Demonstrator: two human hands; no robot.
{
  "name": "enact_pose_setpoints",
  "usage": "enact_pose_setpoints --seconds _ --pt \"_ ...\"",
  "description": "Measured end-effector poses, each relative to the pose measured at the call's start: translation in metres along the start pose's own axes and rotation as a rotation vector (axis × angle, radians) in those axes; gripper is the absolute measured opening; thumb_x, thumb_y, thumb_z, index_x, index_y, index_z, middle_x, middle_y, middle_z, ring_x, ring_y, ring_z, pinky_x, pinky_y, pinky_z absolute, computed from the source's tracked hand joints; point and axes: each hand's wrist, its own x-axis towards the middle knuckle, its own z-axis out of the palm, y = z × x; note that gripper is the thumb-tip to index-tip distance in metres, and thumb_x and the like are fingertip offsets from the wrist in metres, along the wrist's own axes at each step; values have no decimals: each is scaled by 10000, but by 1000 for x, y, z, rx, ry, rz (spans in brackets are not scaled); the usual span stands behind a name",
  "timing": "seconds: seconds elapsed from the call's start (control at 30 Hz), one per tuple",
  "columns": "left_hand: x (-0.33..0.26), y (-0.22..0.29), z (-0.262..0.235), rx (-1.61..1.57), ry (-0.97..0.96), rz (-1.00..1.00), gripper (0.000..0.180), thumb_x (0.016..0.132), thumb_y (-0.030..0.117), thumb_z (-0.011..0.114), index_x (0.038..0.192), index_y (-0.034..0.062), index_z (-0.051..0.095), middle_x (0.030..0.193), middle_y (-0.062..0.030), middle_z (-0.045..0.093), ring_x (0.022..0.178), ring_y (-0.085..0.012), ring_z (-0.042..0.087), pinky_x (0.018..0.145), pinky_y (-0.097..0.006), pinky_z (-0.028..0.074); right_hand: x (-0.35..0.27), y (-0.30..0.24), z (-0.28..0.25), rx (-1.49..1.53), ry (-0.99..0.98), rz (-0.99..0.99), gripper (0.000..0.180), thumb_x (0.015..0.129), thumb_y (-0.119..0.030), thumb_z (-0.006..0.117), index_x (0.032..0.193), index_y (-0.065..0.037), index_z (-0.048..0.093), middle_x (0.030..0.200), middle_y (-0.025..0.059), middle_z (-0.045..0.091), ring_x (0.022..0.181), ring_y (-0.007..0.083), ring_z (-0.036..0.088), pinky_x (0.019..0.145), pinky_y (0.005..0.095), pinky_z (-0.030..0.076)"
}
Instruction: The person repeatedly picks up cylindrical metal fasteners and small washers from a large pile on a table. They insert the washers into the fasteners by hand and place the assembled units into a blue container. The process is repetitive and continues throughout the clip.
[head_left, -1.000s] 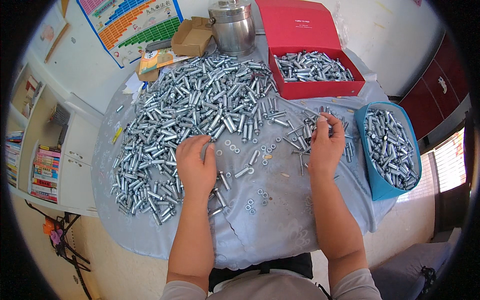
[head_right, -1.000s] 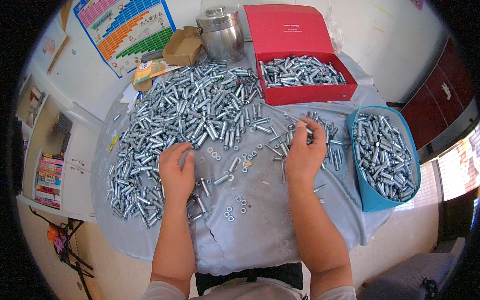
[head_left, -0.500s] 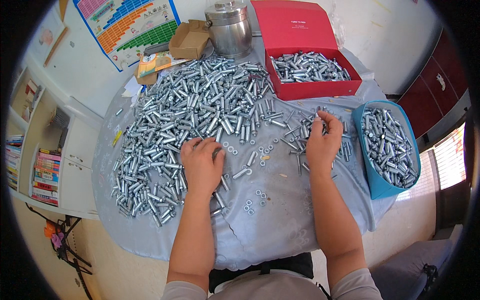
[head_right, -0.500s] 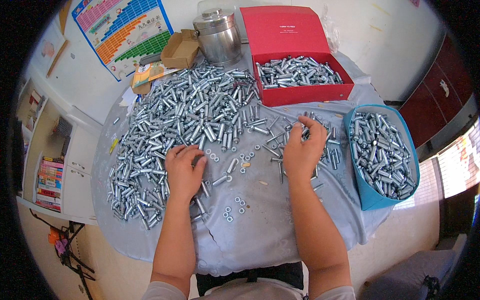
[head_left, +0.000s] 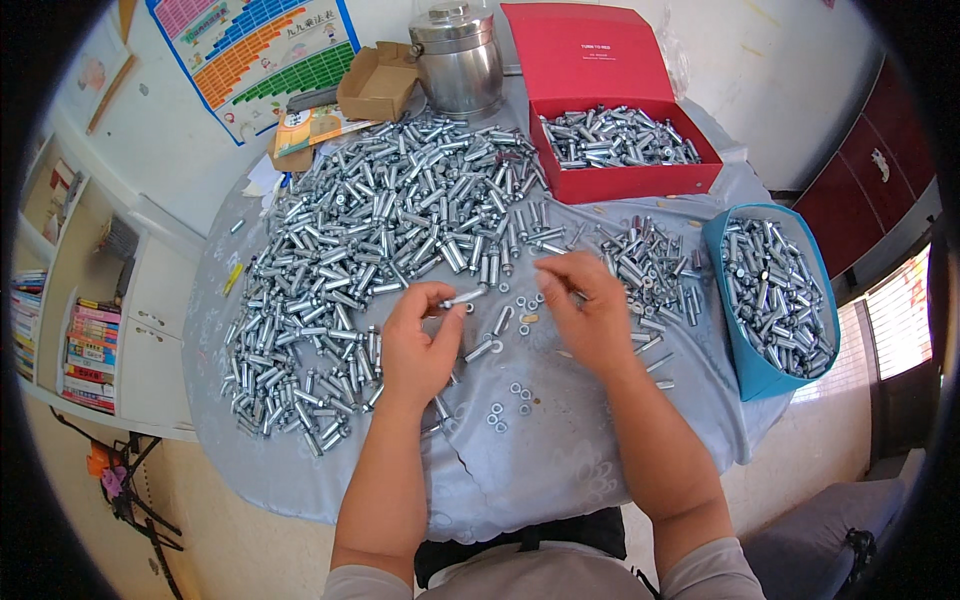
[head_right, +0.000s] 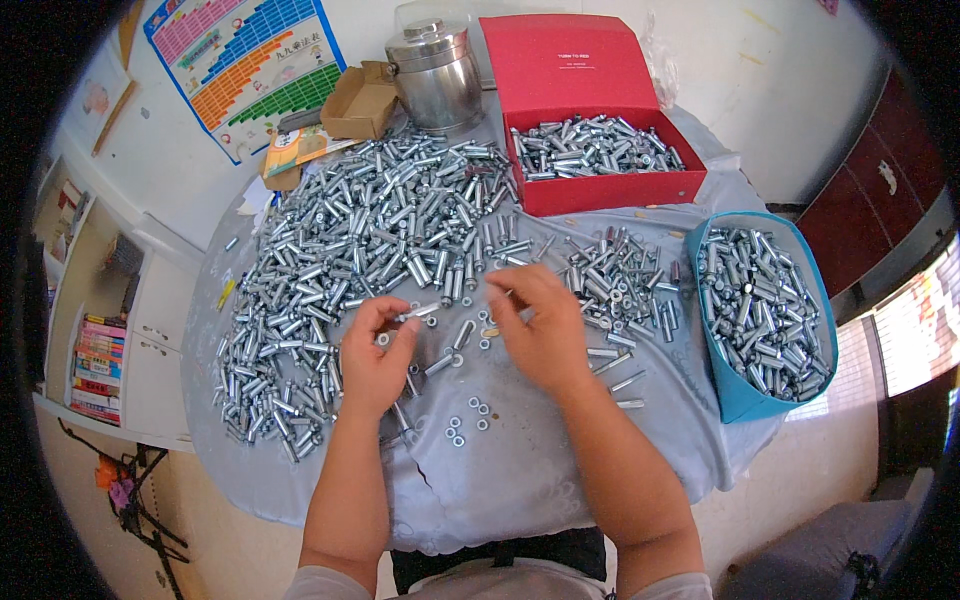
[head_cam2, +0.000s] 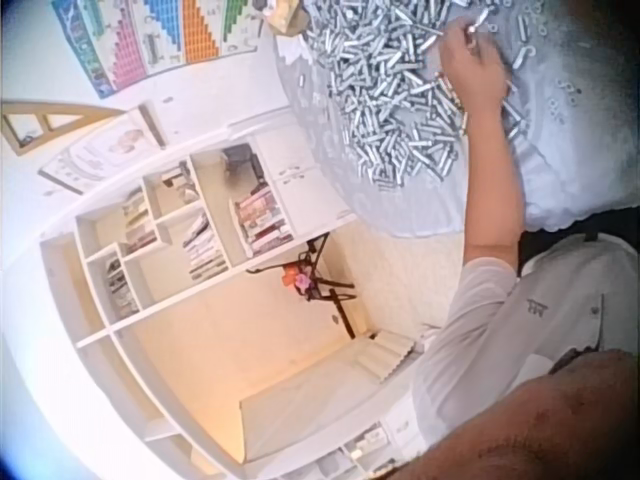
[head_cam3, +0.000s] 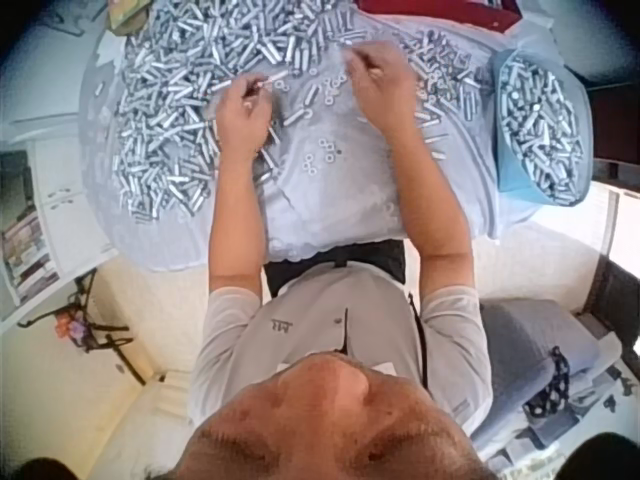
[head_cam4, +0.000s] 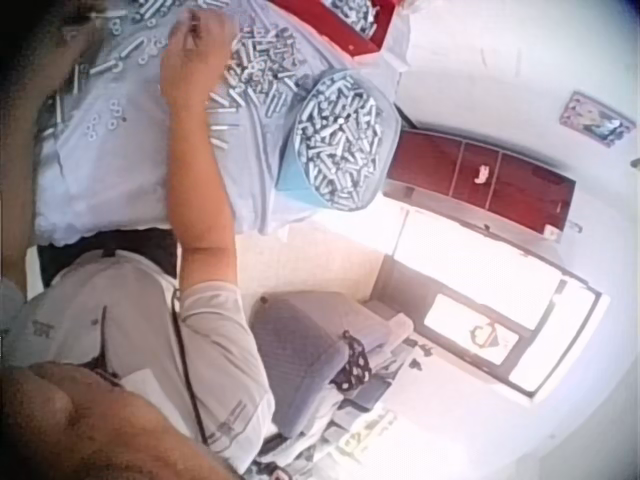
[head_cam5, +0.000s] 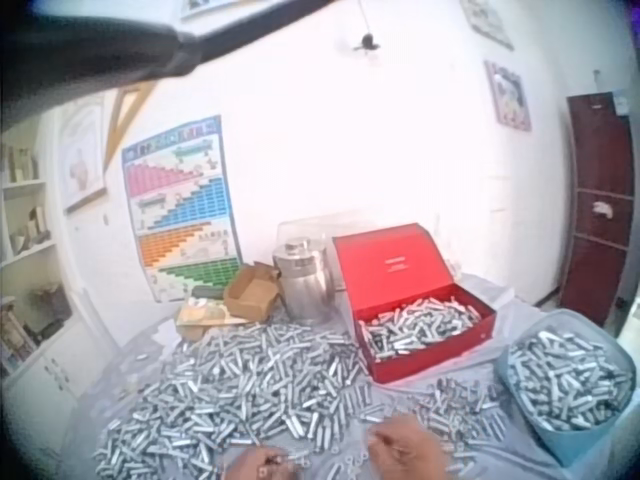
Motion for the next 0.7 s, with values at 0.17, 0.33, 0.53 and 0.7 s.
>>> enact_pose_setpoints --seconds 0.17,0.33,0.53,0.7 --pt "-7 7 10 -342 -75 -49 232 846 -9 642 1050 22 536 947 -55 651 846 -96 597 747 -235 467 -9 -5 5 30 -294 4 169 810 -71 692 973 -26 692 855 94 652 733 204 629 633 296 495" --pt "-5 10 10 -592 -86 -157 238 870 -13 618 1097 14 550 1007 -65 655 855 -98 606 753 -255 507 -8 -1 4 68 -421 -83 156 809 -77 690 957 -28 694 846 108 662 736 213 630 640 308 497" --pt "-7 8 11 -431 -136 -170 377 865 -10 625 1231 49 560 1040 -88 657 906 -149 639 766 -303 543 -11 -7 4 -26 -376 87 149 829 -126 687 932 -19 695 835 121 667 692 204 630 616 302 489" --pt "-10 18 12 -127 -137 -49 426 810 20 693 1212 55 558 1036 -118 683 885 -180 665 748 -294 540 -12 -2 5 115 -278 289 183 846 -162 697 928 1 691 809 91 668 644 133 589 597 273 475"
